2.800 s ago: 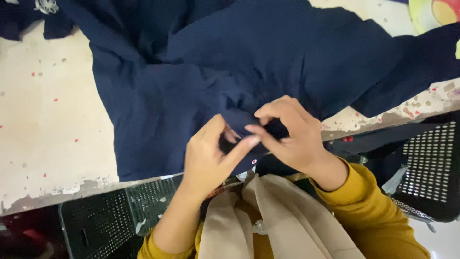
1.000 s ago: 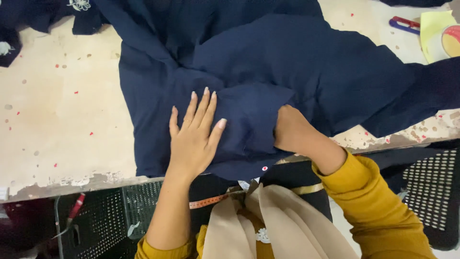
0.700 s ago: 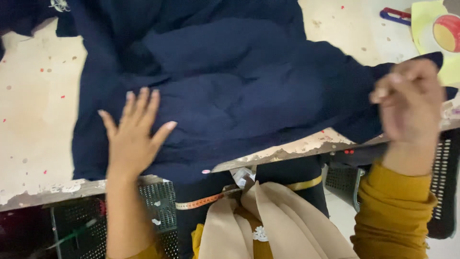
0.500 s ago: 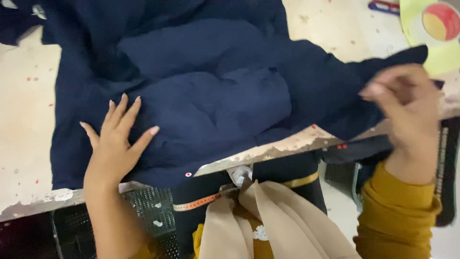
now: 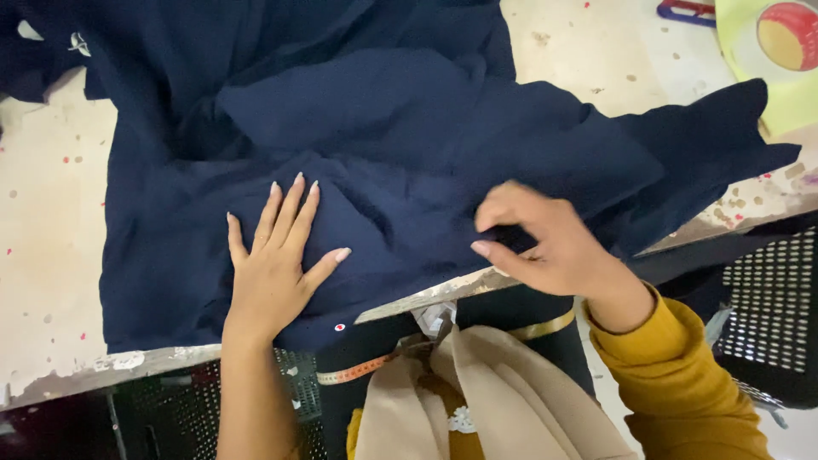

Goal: Inspecting the seams and quality of an embroidered blue garment.

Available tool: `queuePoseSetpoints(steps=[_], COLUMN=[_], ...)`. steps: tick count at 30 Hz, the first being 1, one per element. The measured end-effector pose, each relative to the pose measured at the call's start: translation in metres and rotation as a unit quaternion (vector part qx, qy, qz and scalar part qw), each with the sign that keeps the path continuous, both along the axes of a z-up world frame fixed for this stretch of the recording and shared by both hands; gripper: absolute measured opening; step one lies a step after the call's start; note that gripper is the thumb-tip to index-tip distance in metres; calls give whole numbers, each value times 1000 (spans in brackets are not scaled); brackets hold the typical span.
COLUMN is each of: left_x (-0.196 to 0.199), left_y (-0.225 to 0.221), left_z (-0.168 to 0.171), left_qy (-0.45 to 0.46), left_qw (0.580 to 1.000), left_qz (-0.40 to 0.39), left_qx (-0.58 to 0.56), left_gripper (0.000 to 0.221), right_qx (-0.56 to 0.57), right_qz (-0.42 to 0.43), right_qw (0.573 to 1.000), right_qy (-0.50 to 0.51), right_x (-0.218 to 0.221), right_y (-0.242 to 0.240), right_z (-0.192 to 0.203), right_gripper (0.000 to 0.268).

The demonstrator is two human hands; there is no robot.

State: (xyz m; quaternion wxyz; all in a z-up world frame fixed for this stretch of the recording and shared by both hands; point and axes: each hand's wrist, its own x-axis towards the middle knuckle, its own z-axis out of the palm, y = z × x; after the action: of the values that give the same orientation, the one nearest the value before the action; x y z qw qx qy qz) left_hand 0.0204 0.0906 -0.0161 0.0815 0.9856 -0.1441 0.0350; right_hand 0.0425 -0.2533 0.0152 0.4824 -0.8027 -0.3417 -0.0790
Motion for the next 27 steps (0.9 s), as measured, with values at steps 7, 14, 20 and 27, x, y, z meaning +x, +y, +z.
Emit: queuePoseSetpoints(steps=[7, 14, 20, 27], left_x=[1, 2, 2, 2], left_y=[3, 3, 2, 7], left_z=[-5, -4, -1, -3], left_qy=[-23, -16, -7, -14], left_qw=[1000, 1000, 1000, 1000], left_qz=[-1, 1, 3, 3], left_qx=[8, 0, -2, 10], left_gripper=[81, 80, 81, 82], right_qx=[-56, -139, -212, -130], right_qz=[217, 70, -15, -101], right_qw=[935, 977, 976, 986], right_qy=[277, 145, 52, -10], right_x=[24, 15, 6, 9], right_y=[-10, 15, 9, -53], right_z=[-27, -13, -45, 0], right_gripper=[25, 36, 10, 21])
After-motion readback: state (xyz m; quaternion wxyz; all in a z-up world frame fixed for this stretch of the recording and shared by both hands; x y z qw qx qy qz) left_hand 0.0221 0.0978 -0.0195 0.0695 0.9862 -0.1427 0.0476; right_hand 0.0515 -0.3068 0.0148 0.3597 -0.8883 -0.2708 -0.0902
